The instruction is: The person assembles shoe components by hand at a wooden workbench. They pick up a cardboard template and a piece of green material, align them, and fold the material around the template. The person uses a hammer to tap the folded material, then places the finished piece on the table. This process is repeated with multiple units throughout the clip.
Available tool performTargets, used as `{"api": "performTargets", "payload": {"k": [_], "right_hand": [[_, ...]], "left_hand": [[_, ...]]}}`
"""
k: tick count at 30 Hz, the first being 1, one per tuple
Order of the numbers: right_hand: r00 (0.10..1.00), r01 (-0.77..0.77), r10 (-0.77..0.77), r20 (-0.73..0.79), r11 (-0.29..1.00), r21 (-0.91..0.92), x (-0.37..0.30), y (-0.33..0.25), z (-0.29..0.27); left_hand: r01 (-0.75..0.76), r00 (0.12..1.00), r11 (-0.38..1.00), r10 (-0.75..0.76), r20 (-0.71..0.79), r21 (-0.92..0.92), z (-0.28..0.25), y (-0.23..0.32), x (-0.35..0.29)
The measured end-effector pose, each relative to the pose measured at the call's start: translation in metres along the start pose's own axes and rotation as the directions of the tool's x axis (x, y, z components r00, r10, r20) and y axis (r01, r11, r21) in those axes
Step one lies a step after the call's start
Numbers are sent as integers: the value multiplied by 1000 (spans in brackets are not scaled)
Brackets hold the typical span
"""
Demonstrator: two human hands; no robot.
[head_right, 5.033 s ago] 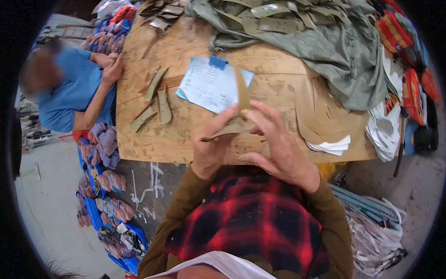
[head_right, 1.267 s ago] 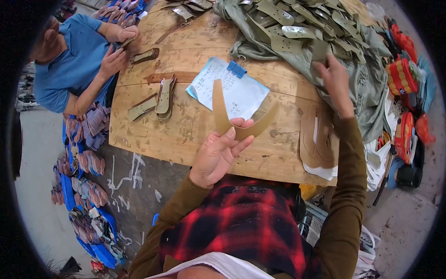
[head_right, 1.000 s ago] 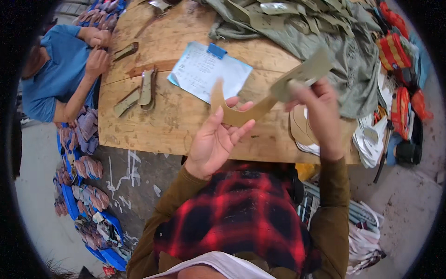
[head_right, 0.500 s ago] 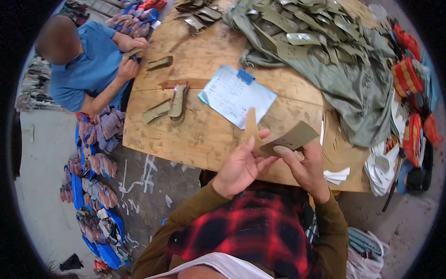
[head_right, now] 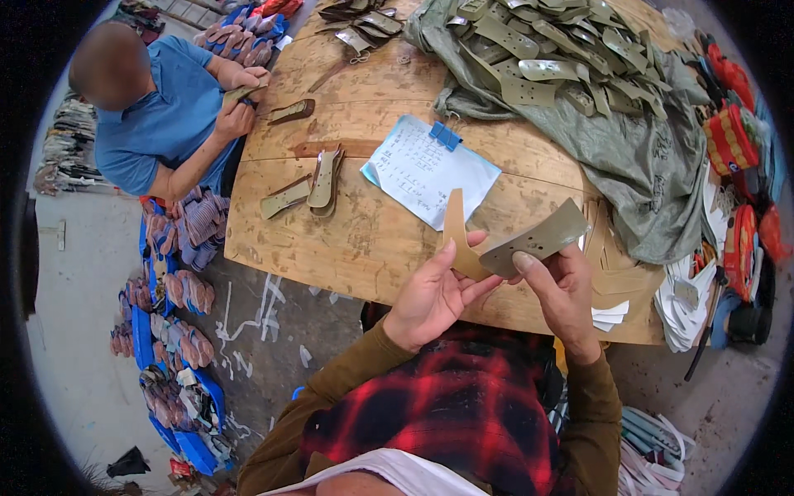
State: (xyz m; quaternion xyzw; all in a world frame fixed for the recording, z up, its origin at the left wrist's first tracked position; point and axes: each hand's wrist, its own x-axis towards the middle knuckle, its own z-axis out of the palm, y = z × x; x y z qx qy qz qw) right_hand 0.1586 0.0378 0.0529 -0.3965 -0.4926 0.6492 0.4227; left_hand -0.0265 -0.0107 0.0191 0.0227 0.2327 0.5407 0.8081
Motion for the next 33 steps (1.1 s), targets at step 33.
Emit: {"api": "performTargets", "payload": {"k": [33], "right_hand": [[890, 455, -316, 329, 561, -692, 5, 14, -3]], "left_hand": [[57, 997, 998, -55, -50, 34, -4, -3, 5]]}}
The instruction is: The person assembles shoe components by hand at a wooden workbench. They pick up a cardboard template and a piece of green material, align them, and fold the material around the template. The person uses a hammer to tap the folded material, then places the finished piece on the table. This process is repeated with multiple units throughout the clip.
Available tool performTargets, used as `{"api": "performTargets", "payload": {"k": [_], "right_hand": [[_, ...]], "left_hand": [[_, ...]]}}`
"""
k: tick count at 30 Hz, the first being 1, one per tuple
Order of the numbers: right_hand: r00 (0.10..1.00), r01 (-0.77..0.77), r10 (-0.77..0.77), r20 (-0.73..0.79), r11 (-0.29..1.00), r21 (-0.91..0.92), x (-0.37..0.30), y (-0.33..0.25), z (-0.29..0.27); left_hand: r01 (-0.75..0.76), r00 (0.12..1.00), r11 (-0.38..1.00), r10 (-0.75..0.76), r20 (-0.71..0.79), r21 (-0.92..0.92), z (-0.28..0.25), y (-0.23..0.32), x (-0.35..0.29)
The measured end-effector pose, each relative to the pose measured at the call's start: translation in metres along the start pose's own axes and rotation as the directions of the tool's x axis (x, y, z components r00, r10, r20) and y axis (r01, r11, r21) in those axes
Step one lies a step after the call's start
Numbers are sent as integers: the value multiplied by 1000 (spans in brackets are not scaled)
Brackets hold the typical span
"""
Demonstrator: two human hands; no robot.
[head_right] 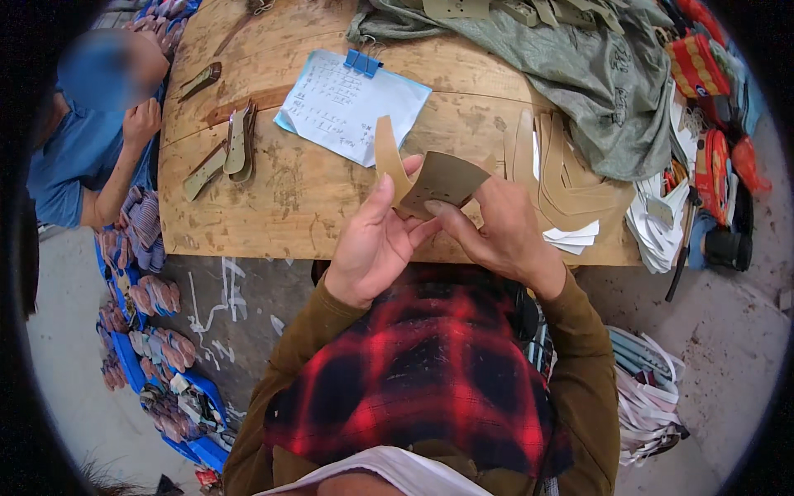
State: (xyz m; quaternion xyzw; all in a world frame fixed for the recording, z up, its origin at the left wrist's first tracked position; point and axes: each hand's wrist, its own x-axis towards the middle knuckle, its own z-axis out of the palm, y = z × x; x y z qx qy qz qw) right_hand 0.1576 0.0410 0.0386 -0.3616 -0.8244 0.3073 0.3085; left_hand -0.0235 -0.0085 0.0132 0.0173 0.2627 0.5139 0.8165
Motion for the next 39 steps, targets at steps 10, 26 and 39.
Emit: {"api": "performTargets", "payload": {"k": [10, 26, 39], "right_hand": [[999, 8, -8, -45, 1000, -3, 2, -4, 3], [979, 155, -161, -122, 986, -54, -12, 2, 13], [958, 230, -271, -97, 924, -306, -18, -12, 14]], "left_hand": [[-30, 999, 998, 30, 14, 52, 2, -1, 1], [-230, 967, 795, 252, 40, 562, 13, 20, 2], [-328, 742, -320, 494, 452, 889, 34, 20, -34]]}}
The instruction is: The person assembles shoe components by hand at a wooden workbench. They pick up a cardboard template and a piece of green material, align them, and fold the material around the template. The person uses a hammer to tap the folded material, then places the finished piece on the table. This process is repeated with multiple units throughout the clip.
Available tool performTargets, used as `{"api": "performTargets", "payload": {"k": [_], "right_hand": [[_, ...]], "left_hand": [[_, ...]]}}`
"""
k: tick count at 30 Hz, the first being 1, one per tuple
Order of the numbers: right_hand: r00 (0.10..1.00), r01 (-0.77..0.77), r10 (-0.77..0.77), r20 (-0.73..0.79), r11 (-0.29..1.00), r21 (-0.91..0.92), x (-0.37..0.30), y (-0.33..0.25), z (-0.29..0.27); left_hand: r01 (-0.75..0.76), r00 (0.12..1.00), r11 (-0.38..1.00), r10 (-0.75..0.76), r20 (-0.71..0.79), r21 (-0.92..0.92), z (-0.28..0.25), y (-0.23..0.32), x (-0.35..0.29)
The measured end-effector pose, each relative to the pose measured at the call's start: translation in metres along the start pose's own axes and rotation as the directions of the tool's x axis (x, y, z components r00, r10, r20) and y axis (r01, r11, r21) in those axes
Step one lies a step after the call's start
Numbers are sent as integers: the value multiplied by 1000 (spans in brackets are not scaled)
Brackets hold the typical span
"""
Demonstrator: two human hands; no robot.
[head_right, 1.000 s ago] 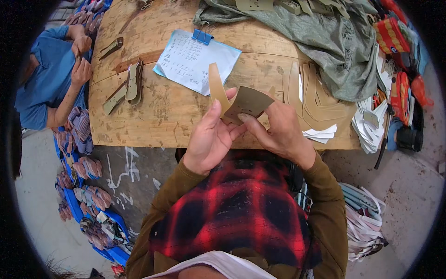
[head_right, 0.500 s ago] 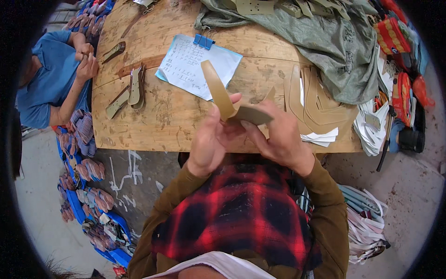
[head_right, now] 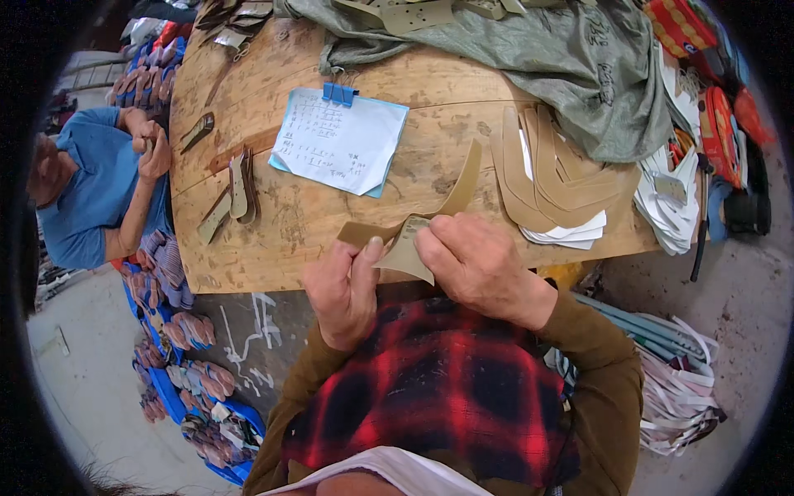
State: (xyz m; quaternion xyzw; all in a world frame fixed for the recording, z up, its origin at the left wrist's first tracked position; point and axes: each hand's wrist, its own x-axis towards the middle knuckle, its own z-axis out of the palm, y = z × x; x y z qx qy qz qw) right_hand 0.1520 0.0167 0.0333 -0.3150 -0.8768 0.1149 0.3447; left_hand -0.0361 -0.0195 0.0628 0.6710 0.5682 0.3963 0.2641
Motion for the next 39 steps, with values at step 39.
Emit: {"api": "performTargets", "payload": {"k": [39], "right_hand": [[853, -500, 280, 441, 683, 533, -5, -15, -6]], "left_hand": [[235, 967, 869, -166, 191, -435, 11, -23, 15]]}}
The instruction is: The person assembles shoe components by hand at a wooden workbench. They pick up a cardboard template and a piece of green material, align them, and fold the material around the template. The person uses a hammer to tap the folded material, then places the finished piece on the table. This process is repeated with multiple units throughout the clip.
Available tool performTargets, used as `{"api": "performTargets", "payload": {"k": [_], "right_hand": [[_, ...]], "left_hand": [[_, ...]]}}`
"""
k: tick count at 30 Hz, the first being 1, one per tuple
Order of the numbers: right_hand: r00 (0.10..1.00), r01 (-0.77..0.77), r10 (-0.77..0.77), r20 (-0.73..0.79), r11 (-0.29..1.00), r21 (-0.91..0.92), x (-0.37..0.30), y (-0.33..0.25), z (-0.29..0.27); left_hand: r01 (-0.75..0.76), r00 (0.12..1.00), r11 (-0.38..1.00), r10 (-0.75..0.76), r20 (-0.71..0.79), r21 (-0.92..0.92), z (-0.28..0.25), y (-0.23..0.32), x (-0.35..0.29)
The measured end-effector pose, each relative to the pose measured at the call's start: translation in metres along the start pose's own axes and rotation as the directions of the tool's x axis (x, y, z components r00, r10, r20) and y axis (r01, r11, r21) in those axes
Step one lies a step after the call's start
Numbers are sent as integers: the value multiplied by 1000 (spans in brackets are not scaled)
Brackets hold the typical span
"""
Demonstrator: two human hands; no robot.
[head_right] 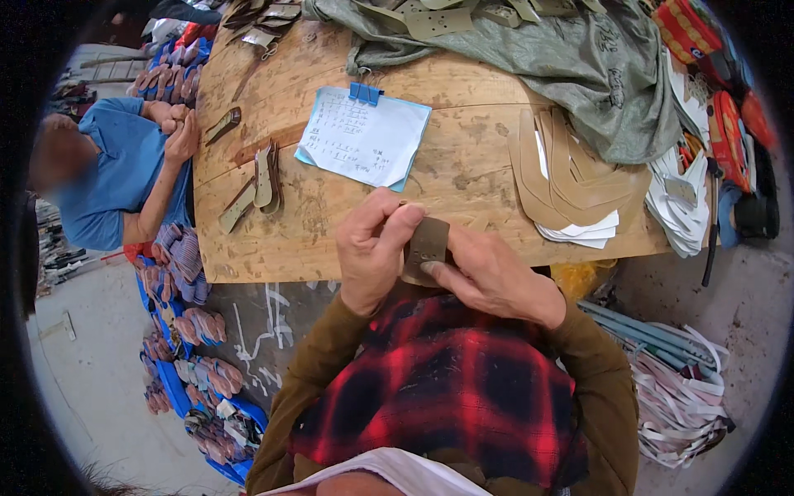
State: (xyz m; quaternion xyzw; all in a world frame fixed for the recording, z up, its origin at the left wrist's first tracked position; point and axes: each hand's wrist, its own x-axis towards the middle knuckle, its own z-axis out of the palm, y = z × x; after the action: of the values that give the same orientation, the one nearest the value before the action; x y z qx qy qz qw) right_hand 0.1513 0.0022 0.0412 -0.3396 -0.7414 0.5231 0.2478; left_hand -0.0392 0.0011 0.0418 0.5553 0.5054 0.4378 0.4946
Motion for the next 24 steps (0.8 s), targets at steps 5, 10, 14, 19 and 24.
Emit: {"api": "performTargets", "payload": {"k": [5, 10, 14, 19, 24], "right_hand": [[997, -66, 66, -51, 998, -6, 1, -11, -10], [999, -23, 23, -33, 1000, 0, 0, 0, -10], [1000, 5, -7, -13, 993, -118, 1, -2, -12], [948, 255, -307, -88, 893, -372, 12, 8, -11], [916, 266, -244, -319, 964, 27, 11, 6, -3]], "left_hand": [[170, 982, 856, -186, 16, -488, 10, -12, -2], [274, 908, 961, -243, 342, -45, -8, -13, -15], [259, 894, 964, -219, 391, -54, -6, -10, -9], [-221, 969, 954, 192, 155, 202, -2, -3, -5], [-591, 780, 726, 626, 20, 352, -14, -10, 7]]}}
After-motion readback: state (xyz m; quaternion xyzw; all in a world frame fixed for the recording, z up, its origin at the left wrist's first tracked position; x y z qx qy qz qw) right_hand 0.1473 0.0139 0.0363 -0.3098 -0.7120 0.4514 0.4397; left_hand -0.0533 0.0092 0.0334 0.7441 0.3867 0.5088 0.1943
